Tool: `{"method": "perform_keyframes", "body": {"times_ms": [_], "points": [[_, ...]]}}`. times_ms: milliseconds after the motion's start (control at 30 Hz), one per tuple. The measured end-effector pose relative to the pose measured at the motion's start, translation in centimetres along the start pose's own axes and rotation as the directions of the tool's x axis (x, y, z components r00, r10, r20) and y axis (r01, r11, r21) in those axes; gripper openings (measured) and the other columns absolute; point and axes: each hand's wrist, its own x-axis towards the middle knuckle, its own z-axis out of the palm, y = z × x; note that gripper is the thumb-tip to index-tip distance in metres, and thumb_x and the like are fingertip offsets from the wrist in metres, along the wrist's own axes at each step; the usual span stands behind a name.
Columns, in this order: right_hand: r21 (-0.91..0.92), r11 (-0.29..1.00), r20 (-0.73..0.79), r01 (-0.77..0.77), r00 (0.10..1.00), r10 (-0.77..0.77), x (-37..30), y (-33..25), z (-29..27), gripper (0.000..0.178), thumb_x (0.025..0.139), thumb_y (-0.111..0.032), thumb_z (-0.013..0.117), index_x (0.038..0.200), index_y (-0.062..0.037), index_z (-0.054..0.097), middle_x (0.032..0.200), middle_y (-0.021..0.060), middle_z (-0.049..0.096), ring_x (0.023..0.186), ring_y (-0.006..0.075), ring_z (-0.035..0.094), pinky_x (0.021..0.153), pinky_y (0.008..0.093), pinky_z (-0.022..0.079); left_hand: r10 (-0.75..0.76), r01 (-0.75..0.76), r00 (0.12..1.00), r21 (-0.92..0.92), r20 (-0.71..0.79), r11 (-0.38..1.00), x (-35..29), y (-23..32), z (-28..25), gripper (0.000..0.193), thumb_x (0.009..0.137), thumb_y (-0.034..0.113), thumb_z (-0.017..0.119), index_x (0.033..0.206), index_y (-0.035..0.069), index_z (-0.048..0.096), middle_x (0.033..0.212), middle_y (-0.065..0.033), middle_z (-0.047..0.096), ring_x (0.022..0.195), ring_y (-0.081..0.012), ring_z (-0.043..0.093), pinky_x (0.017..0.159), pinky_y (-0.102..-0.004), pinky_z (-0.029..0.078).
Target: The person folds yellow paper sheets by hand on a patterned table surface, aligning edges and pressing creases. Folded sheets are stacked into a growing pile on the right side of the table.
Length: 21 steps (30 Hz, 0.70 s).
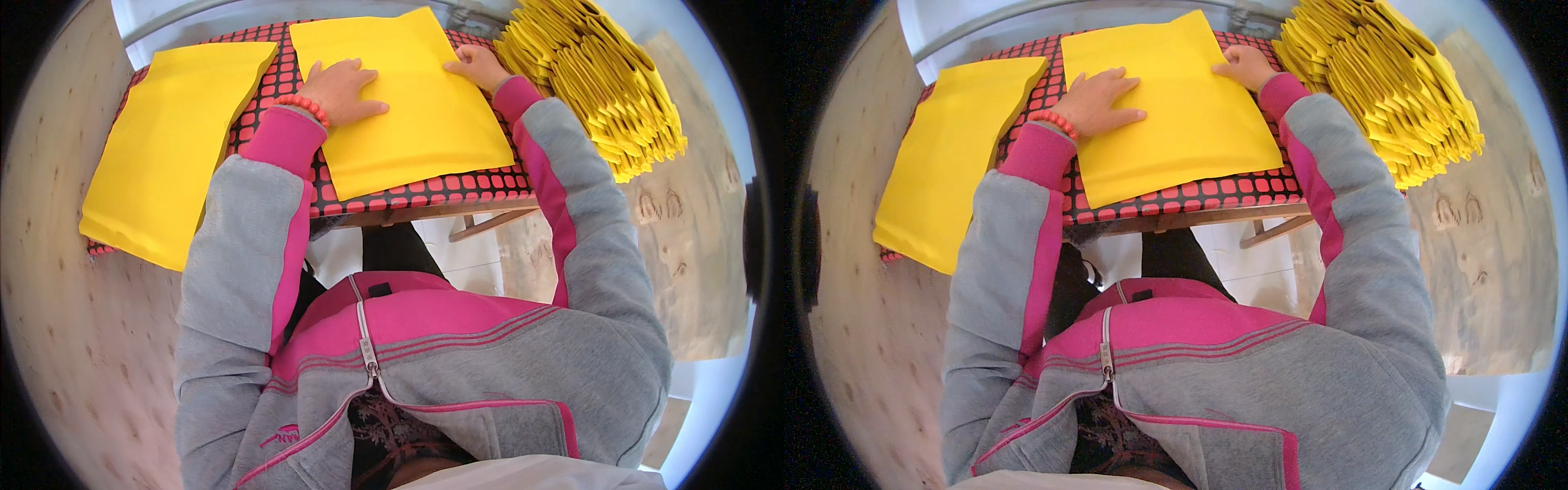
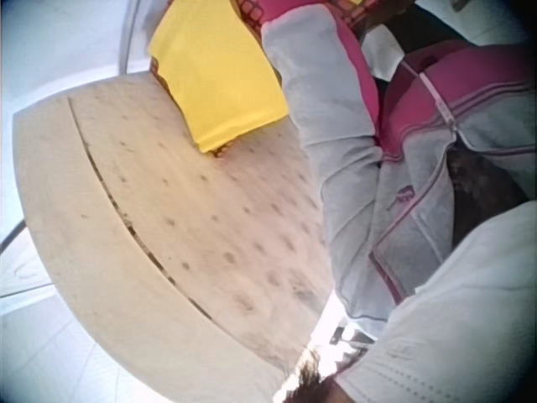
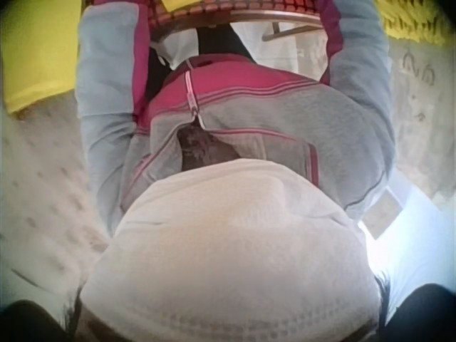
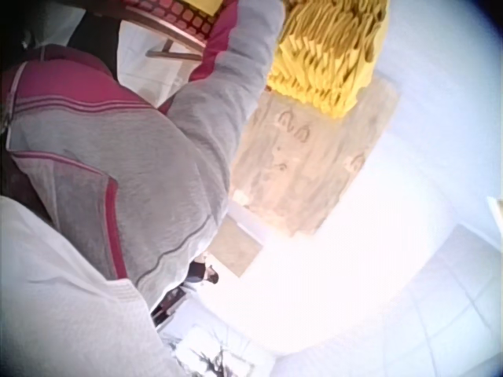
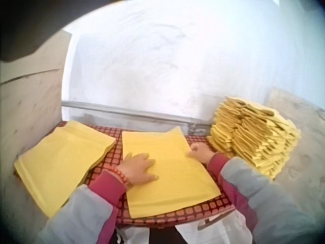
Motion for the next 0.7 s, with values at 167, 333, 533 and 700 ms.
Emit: {"method": "perform_keyframes", "body": {"times_ms": [167,333,533,700], "points": [[-0.835,0.437,-0.047,0.335,0.747,-0.663,-2.2,-3.4,2.4,0.012,0.090,-0.020,0.063,0.091,-0.0083,0.062,0.095,0.0103,0.069,0.087,0.0288,0.070,0.070,0.0428,0.056,0.064,-0.064,0.998,0.010,-0.008,0.998,-0.7,0.8,0.3,0.081,0.089,0.066,0.060,0.149,0.013,0.053,0.158,-0.0201,0.042,0.148,-0.0355,0.038,0.119,-0.0638,0.024],[0.161,0.962,0.011,-0.221,0.975,0.223,-3.5,-2.5,-1.4,0.024,0.099,-0.031,0.065,0.112,-0.0118,0.070,0.102,0.0035,0.075,0.090,0.0160,0.071,0.073,0.0357,0.057,0.047,-0.048,0.998,0.016,0.039,0.999,-0.6,0.6,0.4,0.081,0.089,0.066,0.061,0.148,0.011,0.053,0.157,-0.0207,0.042,0.147,-0.0343,0.040,0.117,-0.0590,0.030],[0.461,0.786,0.391,-0.413,0.889,0.238,-5.6,0.4,-4.1,0.022,0.100,-0.029,0.066,0.105,-0.0078,0.067,0.086,0.0013,0.070,0.078,0.0082,0.066,0.065,0.0241,0.054,0.087,-0.087,0.996,0.000,0.015,0.996,-0.3,0.2,0.3,0.077,0.089,0.061,0.062,0.143,0.007,0.057,0.151,-0.0239,0.048,0.141,-0.0375,0.046,0.115,-0.0495,0.037],[-0.638,0.672,-0.014,0.375,0.867,-0.498,-6.6,-2.2,-0.6,0.019,0.089,-0.021,0.073,0.094,-0.0074,0.061,0.080,0.0100,0.064,0.073,0.0264,0.065,0.064,0.0366,0.054,0.093,-0.094,0.995,-0.024,-0.017,0.995,-0.6,0.1,0.2,0.078,0.088,0.061,0.064,0.142,0.005,0.058,0.149,-0.0262,0.049,0.139,-0.0389,0.048,0.115,-0.0472,0.038]]}}
